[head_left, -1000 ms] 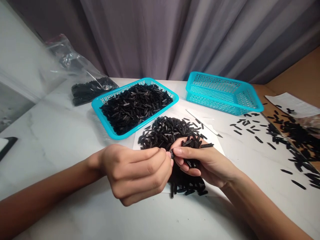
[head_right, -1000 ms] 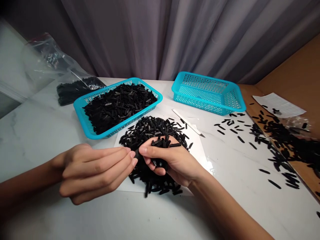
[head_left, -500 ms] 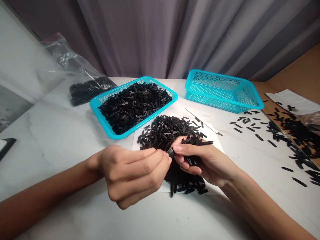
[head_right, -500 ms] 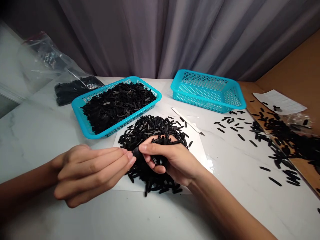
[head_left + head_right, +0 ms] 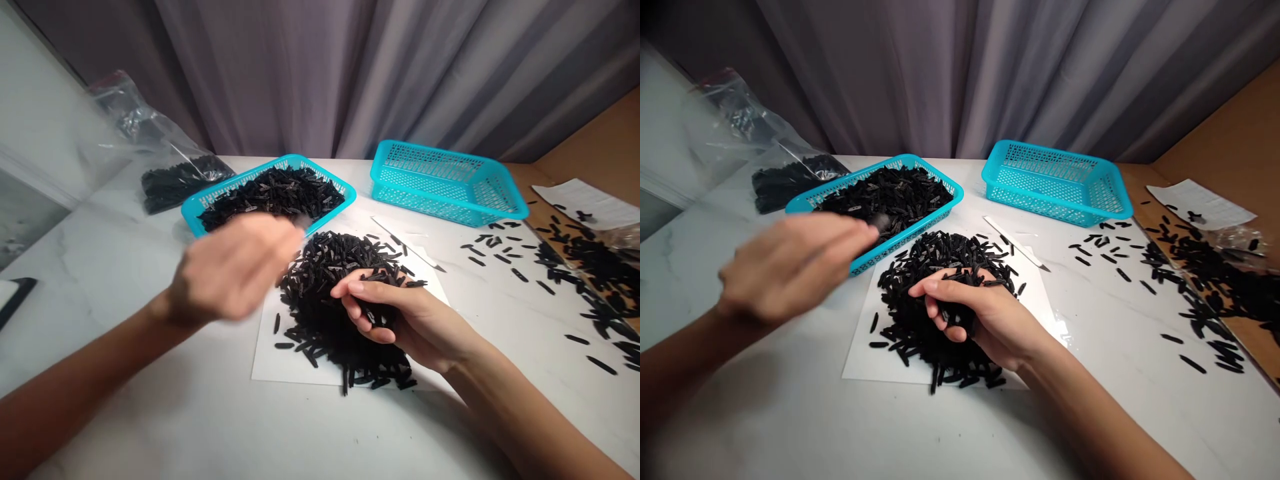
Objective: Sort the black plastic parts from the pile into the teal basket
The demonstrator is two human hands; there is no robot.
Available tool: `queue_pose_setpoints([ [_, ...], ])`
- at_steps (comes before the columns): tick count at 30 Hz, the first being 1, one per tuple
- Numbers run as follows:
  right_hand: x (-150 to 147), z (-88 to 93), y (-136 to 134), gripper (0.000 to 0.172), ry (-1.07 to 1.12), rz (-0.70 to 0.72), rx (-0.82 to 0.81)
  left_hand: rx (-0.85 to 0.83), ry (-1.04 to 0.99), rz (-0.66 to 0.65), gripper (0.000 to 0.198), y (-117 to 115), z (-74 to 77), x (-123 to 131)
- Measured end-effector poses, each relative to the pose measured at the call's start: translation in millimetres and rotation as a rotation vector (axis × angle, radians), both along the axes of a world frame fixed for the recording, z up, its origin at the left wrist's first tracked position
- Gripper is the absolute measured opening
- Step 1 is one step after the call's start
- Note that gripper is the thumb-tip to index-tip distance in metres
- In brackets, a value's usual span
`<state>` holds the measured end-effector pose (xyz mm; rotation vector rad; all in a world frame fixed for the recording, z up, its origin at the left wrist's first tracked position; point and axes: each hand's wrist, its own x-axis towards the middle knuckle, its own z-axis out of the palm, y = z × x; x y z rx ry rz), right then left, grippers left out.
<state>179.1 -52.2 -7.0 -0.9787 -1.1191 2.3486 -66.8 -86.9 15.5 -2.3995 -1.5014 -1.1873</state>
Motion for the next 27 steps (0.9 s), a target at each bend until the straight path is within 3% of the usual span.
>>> queue_pose_setpoints([
  [2, -1, -2.1, 0, 0.02, -0.029, -0.037, 0.072, 0.065, 0.151, 0.214, 0.018, 9, -6.1, -13],
  [4, -2, -4.5, 0, 0.018, -0.047, -0.049, 0.142, 0.034, 0.181, 0.246, 0.023, 14, -8.7, -15],
  [6, -4, -6.4, -1, 0.02, -0.072, -0.021, 0.195, -0.058, 0.091, 0.134, 0.024, 13, -9.1, -5],
  [10, -7, -6.9, -5, 0.017, -0.083, 0.092, 0.278, -0.359, -0.099, -0.264, 0.032, -4, -10.8, 32],
  [12, -8, -5.4, -7, 0.015, -0.094, 0.135, 0.314, -0.459, -0.137, -0.345, 0.036, -11, -13.8, 46],
  [18, -9, -2.0, -12, 0.021, -0.249, 0.176, 0.343, -0.517, -0.266, -0.309, 0.028, -13, -20.2, 56],
  [21, -8, -3.2, -13, 0.029, -0.325, 0.113, 0.311, -0.59, -0.396, -0.286, 0.019, -11, -18.8, 55],
  [24, -8, -4.7, -12, 0.041, -0.264, 0.045, 0.259, -0.702, -0.537, -0.236, 0.013, -7, -16.2, 53],
  [27, -8, -5.8, -8, 0.035, -0.127, -0.008, 0.271, -0.78, -0.665, -0.186, 0.014, 0, -14.7, 48],
])
